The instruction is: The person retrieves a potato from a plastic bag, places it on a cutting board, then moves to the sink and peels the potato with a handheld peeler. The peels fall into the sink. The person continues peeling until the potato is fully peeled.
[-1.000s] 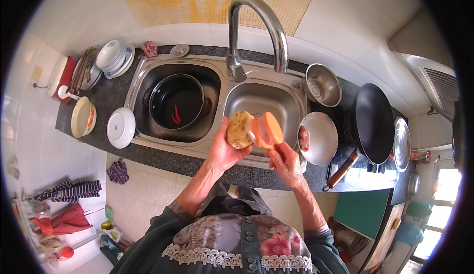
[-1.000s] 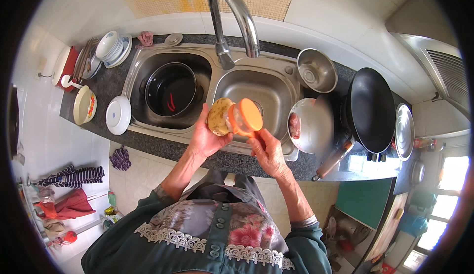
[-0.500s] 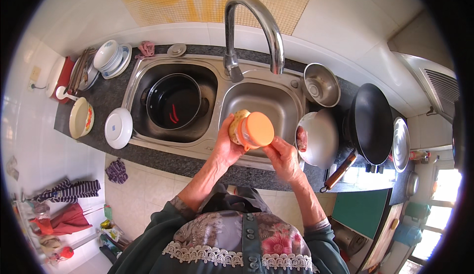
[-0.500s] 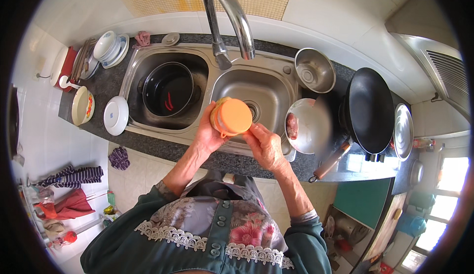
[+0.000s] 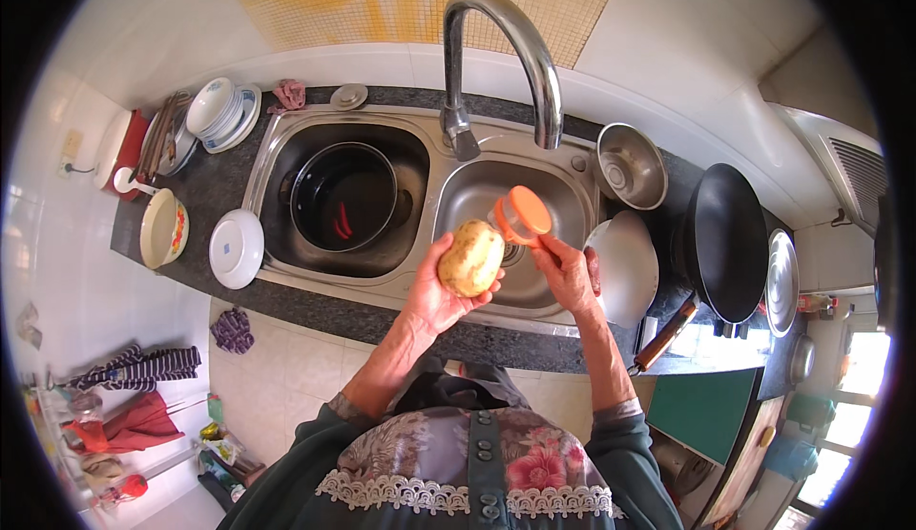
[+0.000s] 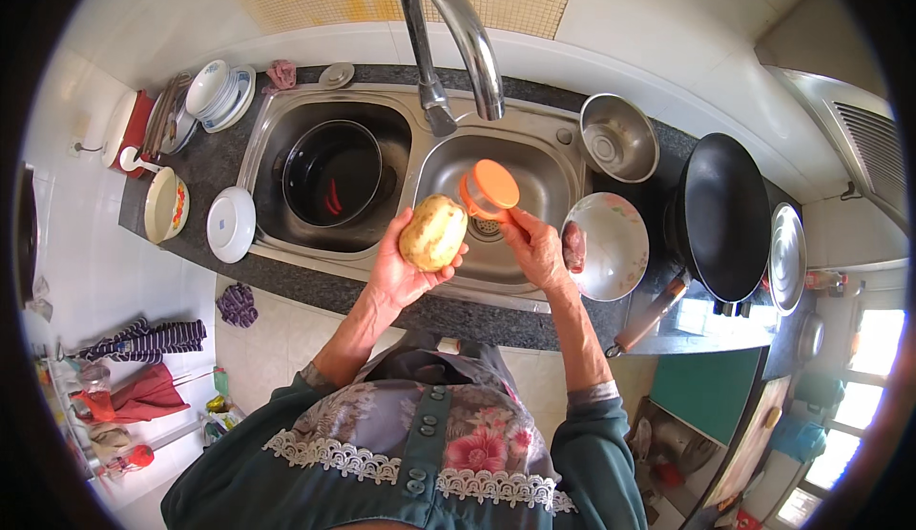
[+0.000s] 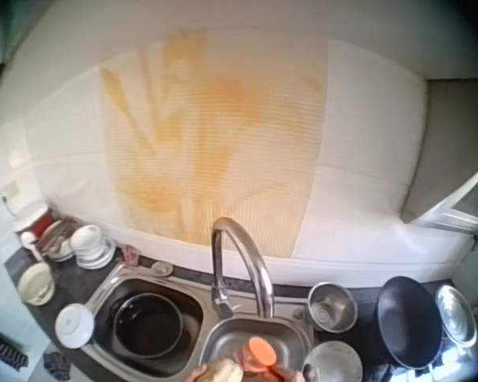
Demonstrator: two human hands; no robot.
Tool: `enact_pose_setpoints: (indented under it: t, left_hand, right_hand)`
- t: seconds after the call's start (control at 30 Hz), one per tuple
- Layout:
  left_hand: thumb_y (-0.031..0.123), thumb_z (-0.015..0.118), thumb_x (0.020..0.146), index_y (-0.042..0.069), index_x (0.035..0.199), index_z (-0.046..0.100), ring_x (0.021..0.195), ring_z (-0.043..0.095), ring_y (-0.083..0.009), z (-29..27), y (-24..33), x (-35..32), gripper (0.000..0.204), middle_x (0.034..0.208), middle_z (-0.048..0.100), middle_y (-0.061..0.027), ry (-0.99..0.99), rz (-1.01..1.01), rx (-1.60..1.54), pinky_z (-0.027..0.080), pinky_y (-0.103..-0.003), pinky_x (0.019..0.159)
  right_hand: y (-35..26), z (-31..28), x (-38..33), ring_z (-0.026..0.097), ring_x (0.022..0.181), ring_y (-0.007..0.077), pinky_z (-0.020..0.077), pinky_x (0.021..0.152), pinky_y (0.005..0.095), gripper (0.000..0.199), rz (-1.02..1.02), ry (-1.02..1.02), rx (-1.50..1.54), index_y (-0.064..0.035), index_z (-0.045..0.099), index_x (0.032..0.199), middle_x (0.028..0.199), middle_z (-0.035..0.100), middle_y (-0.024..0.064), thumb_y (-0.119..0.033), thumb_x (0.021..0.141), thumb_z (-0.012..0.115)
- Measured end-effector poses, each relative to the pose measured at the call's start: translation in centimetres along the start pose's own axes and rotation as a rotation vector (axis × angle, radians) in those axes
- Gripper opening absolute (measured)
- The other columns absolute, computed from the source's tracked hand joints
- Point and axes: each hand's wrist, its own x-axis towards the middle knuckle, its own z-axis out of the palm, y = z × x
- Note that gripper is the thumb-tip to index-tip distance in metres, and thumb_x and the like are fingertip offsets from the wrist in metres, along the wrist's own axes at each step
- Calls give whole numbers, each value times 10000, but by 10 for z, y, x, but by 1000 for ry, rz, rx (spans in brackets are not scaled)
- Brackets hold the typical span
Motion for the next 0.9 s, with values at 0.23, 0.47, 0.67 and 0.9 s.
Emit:
enact_pose_setpoints:
  t: [0.23, 0.47, 0.67, 0.9]
  left_hand:
    - [529, 453, 864, 58, 1201, 505, 860, 617, -293, 6, 12, -4, 581, 1029, 593, -209, 56, 26, 68, 536, -340, 654]
    - [522, 520, 835, 43, 1152, 526, 836, 625, -264, -2, 9, -3, 575, 987, 609, -179, 98, 16, 25, 550, -329, 661]
    - [494, 503, 852, 88, 1194, 507, 906, 600, -308, -21, 5, 0, 531, 1065, 586, -136, 66, -60, -44, 552, -360, 655]
    - [492, 558, 822, 59, 1153, 526, 872, 615, -302, -25, 6, -13, 546, 1005, 608, -137, 73, -30, -63, 554, -363, 683]
  right_hand:
    - [-3, 5, 12, 359, 423, 29, 261, 349, 165, 264, 259, 187, 559, -47, 542, 1101, 643, 500, -17, -247, 940, 477]
    - [-114, -21, 46, 401, 477, 54, 293, 396, 175, 322, -141, 336, 744, -17, 526, 1077, 809, 601, 61, -293, 970, 399]
    - [-174, -12, 67, 471, 538, 88, 308, 417, 184, 310, -275, 405, 698, -1, 517, 1072, 805, 607, 75, -267, 974, 390]
    - [-167, -1, 81, 464, 517, 95, 325, 422, 198, 373, -247, 209, 1059, 2, 508, 1045, 718, 548, 53, -348, 947, 427]
